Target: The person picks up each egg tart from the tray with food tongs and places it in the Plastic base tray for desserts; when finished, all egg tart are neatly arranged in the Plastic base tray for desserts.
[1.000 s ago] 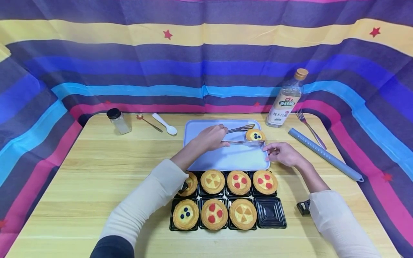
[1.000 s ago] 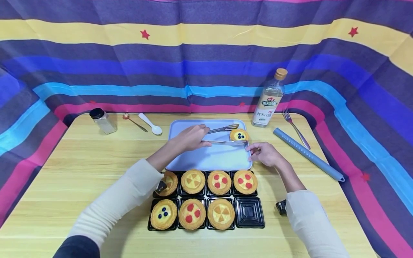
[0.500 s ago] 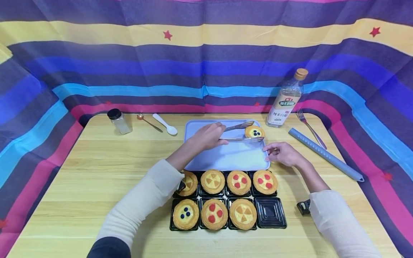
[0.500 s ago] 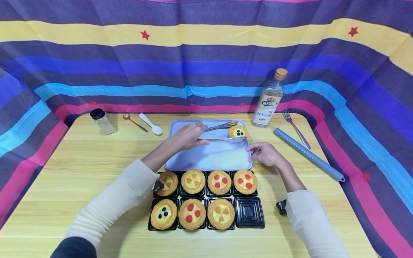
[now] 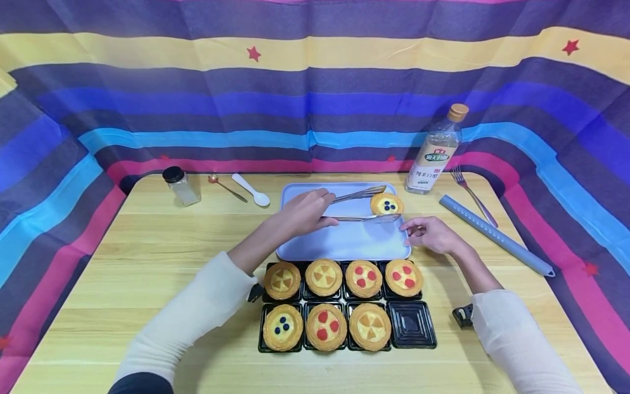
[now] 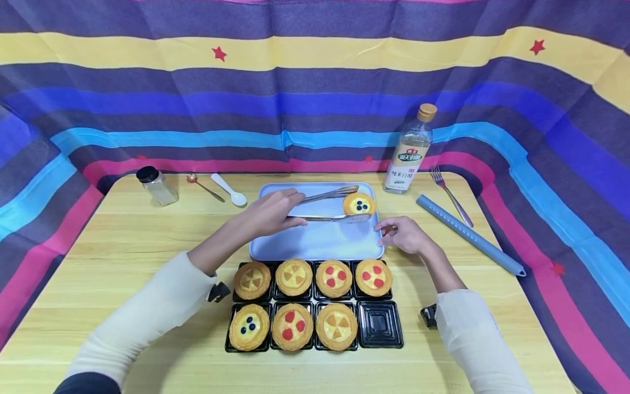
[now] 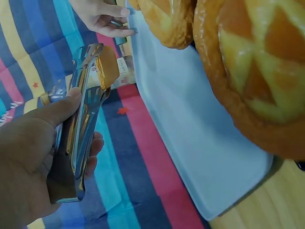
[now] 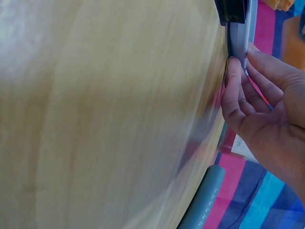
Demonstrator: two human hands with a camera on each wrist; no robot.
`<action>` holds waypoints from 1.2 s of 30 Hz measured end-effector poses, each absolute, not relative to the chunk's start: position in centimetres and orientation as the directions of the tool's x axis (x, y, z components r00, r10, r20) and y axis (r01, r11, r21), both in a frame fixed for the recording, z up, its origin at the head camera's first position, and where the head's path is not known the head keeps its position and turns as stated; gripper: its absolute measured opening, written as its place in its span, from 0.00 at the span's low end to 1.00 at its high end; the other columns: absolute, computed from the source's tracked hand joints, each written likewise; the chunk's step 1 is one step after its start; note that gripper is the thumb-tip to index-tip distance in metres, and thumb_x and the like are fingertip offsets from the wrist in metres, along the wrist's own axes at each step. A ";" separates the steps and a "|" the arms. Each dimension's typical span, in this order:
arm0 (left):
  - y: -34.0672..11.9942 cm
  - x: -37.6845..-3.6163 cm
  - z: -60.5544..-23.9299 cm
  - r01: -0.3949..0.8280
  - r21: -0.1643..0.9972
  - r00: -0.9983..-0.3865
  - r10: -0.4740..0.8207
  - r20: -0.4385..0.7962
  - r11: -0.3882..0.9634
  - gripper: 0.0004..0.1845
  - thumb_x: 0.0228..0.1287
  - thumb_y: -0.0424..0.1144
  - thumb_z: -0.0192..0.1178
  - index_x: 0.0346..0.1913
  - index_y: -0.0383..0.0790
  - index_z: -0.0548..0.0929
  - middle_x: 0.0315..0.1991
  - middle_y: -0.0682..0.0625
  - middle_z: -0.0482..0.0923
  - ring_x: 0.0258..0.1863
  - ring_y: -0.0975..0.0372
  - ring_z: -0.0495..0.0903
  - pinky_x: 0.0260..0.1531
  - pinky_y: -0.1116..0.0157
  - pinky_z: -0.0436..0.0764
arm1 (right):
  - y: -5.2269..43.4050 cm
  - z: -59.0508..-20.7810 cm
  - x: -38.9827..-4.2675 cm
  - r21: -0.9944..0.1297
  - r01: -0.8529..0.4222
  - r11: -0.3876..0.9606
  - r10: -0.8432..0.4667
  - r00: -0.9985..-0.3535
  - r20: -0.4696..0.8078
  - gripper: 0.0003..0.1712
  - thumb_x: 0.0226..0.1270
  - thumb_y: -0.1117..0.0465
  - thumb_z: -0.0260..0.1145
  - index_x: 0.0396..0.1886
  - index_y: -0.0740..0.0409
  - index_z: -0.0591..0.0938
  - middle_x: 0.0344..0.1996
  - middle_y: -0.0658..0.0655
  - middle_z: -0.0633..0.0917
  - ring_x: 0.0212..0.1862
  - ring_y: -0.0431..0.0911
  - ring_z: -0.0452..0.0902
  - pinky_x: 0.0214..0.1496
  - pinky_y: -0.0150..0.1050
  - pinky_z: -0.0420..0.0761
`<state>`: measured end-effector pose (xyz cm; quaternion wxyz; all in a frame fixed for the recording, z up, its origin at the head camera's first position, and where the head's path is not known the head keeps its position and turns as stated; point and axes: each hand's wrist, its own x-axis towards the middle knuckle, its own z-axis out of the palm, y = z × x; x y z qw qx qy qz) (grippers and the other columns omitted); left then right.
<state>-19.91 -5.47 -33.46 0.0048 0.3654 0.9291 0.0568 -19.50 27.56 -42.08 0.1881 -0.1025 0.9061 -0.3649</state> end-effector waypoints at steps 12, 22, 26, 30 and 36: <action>-7.9 -16.3 -32.6 0.743 0.131 -0.669 0.733 0.120 0.657 0.27 0.64 0.52 0.59 0.55 0.32 0.76 0.41 0.46 0.80 0.39 0.59 0.79 0.41 0.65 0.81 | 27.6 -42.1 -19.4 -0.699 -0.061 0.713 -0.322 -0.913 -0.249 0.21 0.53 0.65 0.71 0.48 0.67 0.80 0.38 0.63 0.83 0.37 0.45 0.77 0.36 0.31 0.76; -8.2 -12.9 -32.6 0.788 0.135 -0.614 0.779 0.124 0.600 0.30 0.63 0.53 0.59 0.58 0.32 0.74 0.49 0.43 0.80 0.49 0.56 0.80 0.50 0.64 0.82 | 27.4 -42.0 -19.3 -0.710 -0.064 0.701 -0.332 -0.911 -0.245 0.21 0.55 0.73 0.64 0.51 0.70 0.79 0.43 0.68 0.82 0.42 0.48 0.79 0.41 0.30 0.79; -8.1 -11.7 -32.7 0.802 0.151 -0.594 0.797 0.108 0.577 0.30 0.64 0.52 0.58 0.59 0.32 0.73 0.51 0.44 0.79 0.51 0.57 0.80 0.51 0.65 0.81 | 27.4 -42.1 -19.4 -0.706 -0.059 0.706 -0.325 -0.912 -0.249 0.19 0.57 0.74 0.62 0.50 0.68 0.80 0.40 0.65 0.82 0.37 0.44 0.77 0.36 0.29 0.77; -7.6 -10.6 -32.8 0.825 0.151 -0.559 0.825 0.084 0.544 0.30 0.65 0.53 0.57 0.60 0.32 0.73 0.51 0.45 0.79 0.51 0.59 0.79 0.52 0.66 0.81 | 27.4 -42.1 -19.3 -0.709 -0.048 0.704 -0.321 -0.912 -0.257 0.19 0.58 0.70 0.65 0.51 0.67 0.79 0.39 0.63 0.82 0.35 0.43 0.75 0.33 0.30 0.76; -6.2 -9.1 -33.4 0.872 0.120 -0.483 0.875 0.048 0.475 0.29 0.65 0.54 0.57 0.60 0.35 0.74 0.48 0.49 0.79 0.46 0.64 0.79 0.48 0.71 0.81 | 27.5 -42.2 -19.4 -0.711 -0.052 0.701 -0.322 -0.913 -0.250 0.20 0.57 0.69 0.67 0.50 0.67 0.80 0.37 0.63 0.82 0.34 0.43 0.76 0.30 0.30 0.75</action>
